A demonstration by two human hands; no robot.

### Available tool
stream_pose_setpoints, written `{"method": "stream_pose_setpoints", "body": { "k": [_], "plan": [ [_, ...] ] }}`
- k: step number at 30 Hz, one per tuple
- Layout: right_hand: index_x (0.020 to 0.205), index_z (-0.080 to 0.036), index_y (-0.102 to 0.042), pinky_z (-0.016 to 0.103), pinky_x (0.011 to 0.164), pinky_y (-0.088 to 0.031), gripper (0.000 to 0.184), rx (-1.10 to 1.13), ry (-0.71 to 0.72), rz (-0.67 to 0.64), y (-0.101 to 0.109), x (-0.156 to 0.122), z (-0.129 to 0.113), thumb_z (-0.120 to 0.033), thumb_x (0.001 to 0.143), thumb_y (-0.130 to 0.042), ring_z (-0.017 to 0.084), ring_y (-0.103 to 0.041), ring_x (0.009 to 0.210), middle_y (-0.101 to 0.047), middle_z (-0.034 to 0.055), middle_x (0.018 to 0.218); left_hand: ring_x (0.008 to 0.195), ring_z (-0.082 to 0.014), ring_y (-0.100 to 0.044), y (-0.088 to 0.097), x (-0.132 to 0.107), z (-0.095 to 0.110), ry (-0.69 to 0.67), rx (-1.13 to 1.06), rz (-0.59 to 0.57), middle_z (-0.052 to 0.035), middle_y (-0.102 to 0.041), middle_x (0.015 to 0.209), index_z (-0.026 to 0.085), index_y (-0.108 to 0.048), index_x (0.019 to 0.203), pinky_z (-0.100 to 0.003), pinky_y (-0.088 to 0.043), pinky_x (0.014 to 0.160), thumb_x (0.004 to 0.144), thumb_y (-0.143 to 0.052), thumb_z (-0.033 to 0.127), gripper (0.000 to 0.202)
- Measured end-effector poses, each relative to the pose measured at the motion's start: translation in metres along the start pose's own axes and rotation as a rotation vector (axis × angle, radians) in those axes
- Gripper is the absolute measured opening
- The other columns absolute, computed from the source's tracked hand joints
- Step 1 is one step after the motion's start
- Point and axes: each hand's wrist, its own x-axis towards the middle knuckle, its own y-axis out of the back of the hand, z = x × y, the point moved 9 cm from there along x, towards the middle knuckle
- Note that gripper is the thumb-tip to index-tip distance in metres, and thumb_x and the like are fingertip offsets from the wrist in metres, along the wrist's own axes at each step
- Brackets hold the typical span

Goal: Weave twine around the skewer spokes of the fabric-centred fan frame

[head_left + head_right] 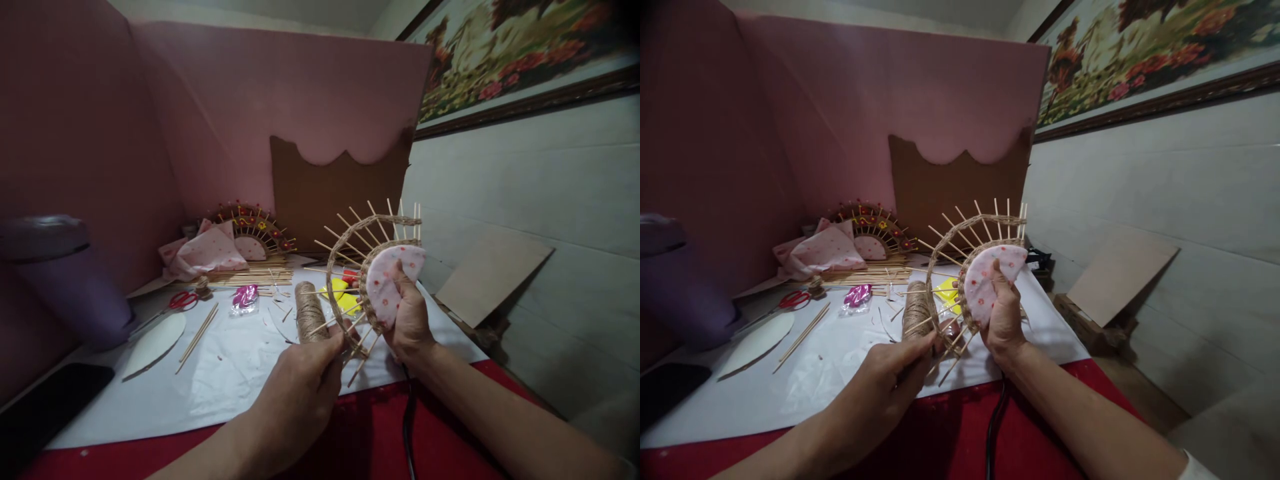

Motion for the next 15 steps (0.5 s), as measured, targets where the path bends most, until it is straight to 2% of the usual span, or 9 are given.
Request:
{"method": "stream_pose_setpoints", "body": {
  "k": [9, 15],
  "plan": [
    [0.087, -0.014, -0.057, 0.021, 0.032, -0.042, 0.033, -0.006, -0.019, -0.014, -0.001, 0.001, 0.0, -0.045, 0.076, -0.058, 0.011, -0.049, 0.033, -0.062, 0.0005, 0.055, 0.056, -0.0129, -0.054, -0.002, -0.008, 0.004, -0.125, 0.233, 0.096, -0.0043, -0.062, 0.069, 0.014, -0.058, 0.104, -0.026, -0.043, 0.052, 0.085, -0.037, 0.008, 0.029],
    [0.088, -0.014, -0.057, 0.022, 0.035, -0.045, 0.031, 0.009, -0.01, -0.022, -0.002, -0.001, -0.001, -0.042, 0.075, -0.06, 0.014, -0.057, 0.042, -0.064, 0.0021, 0.058, 0.049, -0.0122, -0.054, 0.006, -0.012, 0.013, -0.213, 0.269, 0.233, -0.0041, -0.062, 0.06, 0.012, -0.065, 0.088, -0.026, -0.042, 0.048, 0.084, -0.044, 0.011, 0.022]
  ]
}}
